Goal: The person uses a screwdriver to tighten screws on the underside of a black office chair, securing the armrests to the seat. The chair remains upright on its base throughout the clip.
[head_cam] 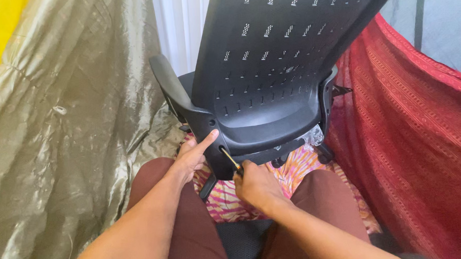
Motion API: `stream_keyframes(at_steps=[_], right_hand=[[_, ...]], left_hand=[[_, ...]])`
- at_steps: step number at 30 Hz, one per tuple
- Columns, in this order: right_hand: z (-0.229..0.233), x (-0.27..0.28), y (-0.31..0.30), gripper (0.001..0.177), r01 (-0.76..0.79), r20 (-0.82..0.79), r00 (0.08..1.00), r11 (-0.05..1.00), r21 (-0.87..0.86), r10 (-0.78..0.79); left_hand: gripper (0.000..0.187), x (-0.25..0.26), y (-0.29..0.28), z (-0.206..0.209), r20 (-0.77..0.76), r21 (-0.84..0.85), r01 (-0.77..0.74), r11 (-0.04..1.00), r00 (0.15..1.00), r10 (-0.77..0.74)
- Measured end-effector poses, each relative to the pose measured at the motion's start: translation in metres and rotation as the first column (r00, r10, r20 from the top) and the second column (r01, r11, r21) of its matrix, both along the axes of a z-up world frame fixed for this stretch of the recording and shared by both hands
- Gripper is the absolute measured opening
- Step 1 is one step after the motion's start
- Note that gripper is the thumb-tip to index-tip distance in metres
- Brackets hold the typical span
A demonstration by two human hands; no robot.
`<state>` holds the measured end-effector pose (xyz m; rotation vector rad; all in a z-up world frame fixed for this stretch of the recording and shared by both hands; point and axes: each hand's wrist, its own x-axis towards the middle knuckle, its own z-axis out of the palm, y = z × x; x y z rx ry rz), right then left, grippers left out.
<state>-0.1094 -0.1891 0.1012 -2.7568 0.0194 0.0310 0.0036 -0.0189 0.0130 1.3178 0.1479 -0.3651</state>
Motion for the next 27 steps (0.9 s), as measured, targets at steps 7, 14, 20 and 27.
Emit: stream_keyframes(at_steps=[7, 14, 20, 27], right_hand=[[-0.003, 0.005, -0.029, 0.053, 0.190, -0.310, 0.943, 0.960, 0.205, -0.120], [-0.044, 0.021, -0.068, 0.045, 0.419, -0.388, 0.898, 0.669, 0.614, -0.207], [-0.071, 0.067, -0.053, 0.055, 0.715, -0.646, 0.672, 0.091, 0.693, -0.361], [-0.094, 0.103, -0.024, 0.063, 0.760, -0.724, 0.575, -0.081, 0.645, -0.381]], left_hand=[[0.069, 0.009, -0.012, 0.003, 0.362, 0.003, -0.294, 0.956, 0.891, 0.273], [0.094, 0.015, -0.005, 0.056, 0.531, 0.424, -0.684, 0.593, 0.719, 0.449], [0.092, 0.024, 0.019, 0.081, 0.111, 0.414, -0.178, 0.893, 0.983, 0.144], [0.100, 0.031, -0.009, 0.064, 0.262, 0.322, -0.435, 0.841, 0.895, 0.362]])
